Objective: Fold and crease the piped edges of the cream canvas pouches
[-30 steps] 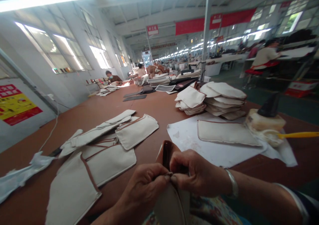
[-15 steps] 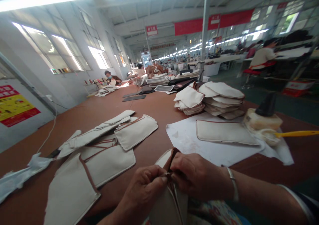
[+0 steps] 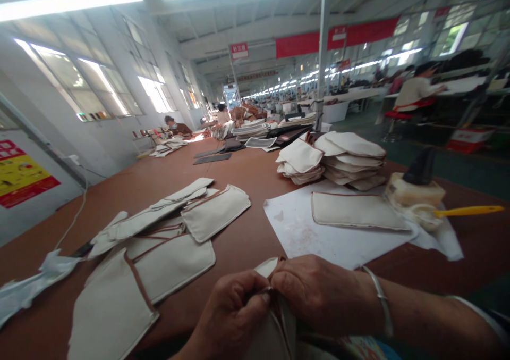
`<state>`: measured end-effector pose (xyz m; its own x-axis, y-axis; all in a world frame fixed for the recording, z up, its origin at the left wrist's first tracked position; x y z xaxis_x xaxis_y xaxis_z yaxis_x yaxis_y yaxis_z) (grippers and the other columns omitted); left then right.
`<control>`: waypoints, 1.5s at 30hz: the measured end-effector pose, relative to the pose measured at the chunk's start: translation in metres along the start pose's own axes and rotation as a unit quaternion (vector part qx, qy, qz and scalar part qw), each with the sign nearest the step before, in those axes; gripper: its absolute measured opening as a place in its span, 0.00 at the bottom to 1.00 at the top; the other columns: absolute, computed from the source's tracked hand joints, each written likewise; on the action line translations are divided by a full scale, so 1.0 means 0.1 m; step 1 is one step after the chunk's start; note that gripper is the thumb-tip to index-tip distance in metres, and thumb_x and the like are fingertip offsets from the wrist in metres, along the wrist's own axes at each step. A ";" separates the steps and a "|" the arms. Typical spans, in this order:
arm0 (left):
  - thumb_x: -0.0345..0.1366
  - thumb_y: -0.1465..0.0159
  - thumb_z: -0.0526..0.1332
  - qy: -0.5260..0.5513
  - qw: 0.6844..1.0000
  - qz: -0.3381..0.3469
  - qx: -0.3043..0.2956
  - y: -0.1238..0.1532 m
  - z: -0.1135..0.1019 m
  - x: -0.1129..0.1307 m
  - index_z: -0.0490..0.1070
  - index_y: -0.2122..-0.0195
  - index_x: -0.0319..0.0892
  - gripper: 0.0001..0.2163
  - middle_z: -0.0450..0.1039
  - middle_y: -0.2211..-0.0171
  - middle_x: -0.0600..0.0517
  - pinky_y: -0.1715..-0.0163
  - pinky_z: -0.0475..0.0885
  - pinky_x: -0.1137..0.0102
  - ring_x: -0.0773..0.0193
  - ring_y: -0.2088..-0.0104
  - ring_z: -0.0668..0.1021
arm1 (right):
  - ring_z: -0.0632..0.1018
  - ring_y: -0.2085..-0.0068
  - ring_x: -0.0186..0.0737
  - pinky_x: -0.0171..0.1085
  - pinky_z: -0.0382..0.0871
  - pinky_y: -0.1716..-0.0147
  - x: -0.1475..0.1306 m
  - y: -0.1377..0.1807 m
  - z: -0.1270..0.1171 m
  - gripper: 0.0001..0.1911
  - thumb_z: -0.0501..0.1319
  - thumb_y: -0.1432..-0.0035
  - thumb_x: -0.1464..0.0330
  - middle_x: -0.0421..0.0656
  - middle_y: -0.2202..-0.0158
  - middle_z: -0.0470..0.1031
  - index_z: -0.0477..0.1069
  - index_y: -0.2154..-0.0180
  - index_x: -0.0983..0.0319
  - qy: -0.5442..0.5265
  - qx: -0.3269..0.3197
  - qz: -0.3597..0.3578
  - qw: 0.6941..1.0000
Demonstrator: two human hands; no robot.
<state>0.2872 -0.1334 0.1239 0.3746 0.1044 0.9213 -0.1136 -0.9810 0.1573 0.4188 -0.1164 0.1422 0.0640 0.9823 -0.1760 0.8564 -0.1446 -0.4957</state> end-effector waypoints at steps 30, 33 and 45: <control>0.40 0.45 0.62 0.003 0.999 -0.043 -0.025 0.06 -0.07 -0.04 0.69 0.76 0.39 0.10 0.59 0.80 0.57 0.79 0.53 0.75 0.70 0.78 0.60 | 0.68 0.75 0.31 0.30 0.59 0.77 0.16 -0.02 0.06 0.05 0.58 0.47 0.75 0.39 0.75 0.70 0.71 0.66 0.65 -0.283 0.091 0.245 0.923; 0.41 0.48 0.64 0.102 0.991 -0.075 -0.042 0.07 -0.05 -0.08 0.70 0.75 0.39 0.10 0.61 0.81 0.57 0.79 0.55 0.75 0.69 0.79 0.61 | 0.70 0.72 0.33 0.31 0.63 0.72 0.05 -0.06 -0.07 0.06 0.57 0.43 0.76 0.42 0.71 0.71 0.71 0.64 0.65 -0.239 0.123 0.112 0.957; 0.54 0.49 0.70 0.192 0.970 -0.114 -0.098 0.00 0.06 -0.24 0.70 0.73 0.37 0.23 0.63 0.80 0.55 0.79 0.54 0.75 0.71 0.80 0.62 | 0.69 0.68 0.38 0.35 0.64 0.69 -0.01 0.12 -0.02 0.09 0.52 0.37 0.73 0.48 0.67 0.70 0.70 0.59 0.65 -0.090 0.049 -0.025 0.994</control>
<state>0.2833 -0.1373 0.0994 0.0450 0.4051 0.9132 -0.2543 -0.8794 0.4026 0.4301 -0.1186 0.1383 -0.0779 0.9524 -0.2947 0.8015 -0.1159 -0.5866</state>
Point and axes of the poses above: each hand's wrist, its own y-axis away from the middle knuckle, its own z-axis out of the palm, x = y × z, the point moved 6 cm from there along -y, towards the middle knuckle
